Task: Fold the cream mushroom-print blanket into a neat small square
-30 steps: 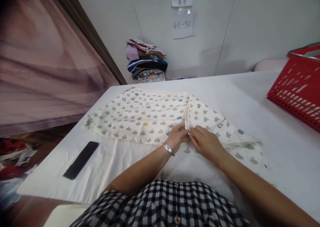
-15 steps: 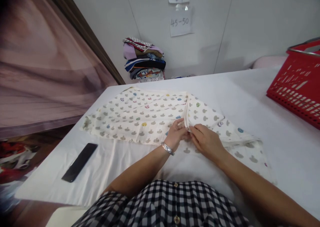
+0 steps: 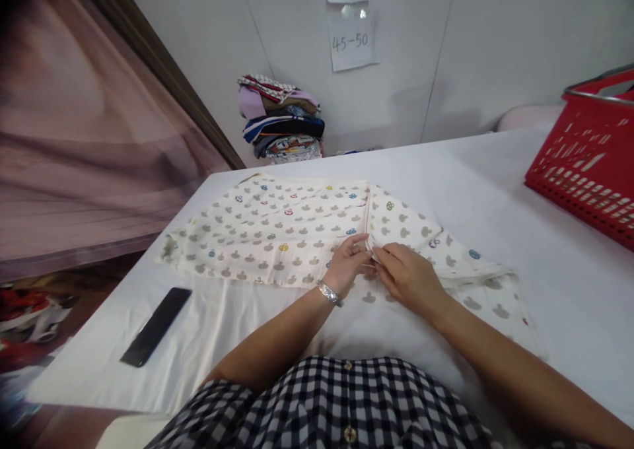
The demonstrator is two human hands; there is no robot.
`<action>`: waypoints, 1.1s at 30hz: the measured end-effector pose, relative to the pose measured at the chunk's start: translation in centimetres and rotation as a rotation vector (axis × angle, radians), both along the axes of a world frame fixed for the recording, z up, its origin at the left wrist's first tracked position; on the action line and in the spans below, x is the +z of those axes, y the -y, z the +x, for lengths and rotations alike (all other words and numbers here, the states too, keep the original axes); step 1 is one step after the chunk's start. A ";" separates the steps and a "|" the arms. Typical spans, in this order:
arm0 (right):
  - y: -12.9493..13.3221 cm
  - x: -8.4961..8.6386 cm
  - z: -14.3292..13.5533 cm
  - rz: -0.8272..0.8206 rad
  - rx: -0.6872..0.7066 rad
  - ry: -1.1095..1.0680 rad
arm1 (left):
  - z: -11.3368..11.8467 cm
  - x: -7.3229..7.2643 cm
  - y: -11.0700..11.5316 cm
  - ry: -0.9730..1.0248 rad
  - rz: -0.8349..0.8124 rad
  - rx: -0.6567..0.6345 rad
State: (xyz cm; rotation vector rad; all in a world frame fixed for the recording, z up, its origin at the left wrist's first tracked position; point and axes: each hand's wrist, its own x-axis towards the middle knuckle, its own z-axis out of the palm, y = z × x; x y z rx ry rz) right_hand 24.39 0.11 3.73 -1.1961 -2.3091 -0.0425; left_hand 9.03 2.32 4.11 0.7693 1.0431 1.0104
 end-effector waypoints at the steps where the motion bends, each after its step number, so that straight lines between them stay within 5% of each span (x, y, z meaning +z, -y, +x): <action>1: 0.0 0.0 0.0 0.001 0.000 0.000 | 0.0 0.0 0.0 0.001 0.001 -0.001; 10: -0.3 -0.7 0.3 0.020 -0.006 -0.029 | -0.5 -0.2 -0.4 -0.087 0.058 -0.086; 16: -0.6 -0.1 0.6 -0.002 -0.013 -0.040 | -1.6 0.3 -0.5 -0.632 0.677 -0.143; 21: -1.0 0.8 0.9 -0.005 -0.084 -0.089 | -0.5 1.1 -2.1 -0.724 0.884 -0.345; 27: -1.4 1.0 3.9 -0.081 -0.317 -0.094 | 1.9 4.8 -5.6 -0.853 1.077 -0.427; 33: 0.0 0.5 8.8 -0.156 -0.629 -0.149 | 4.0 10.2 -10.0 -0.784 1.071 -0.285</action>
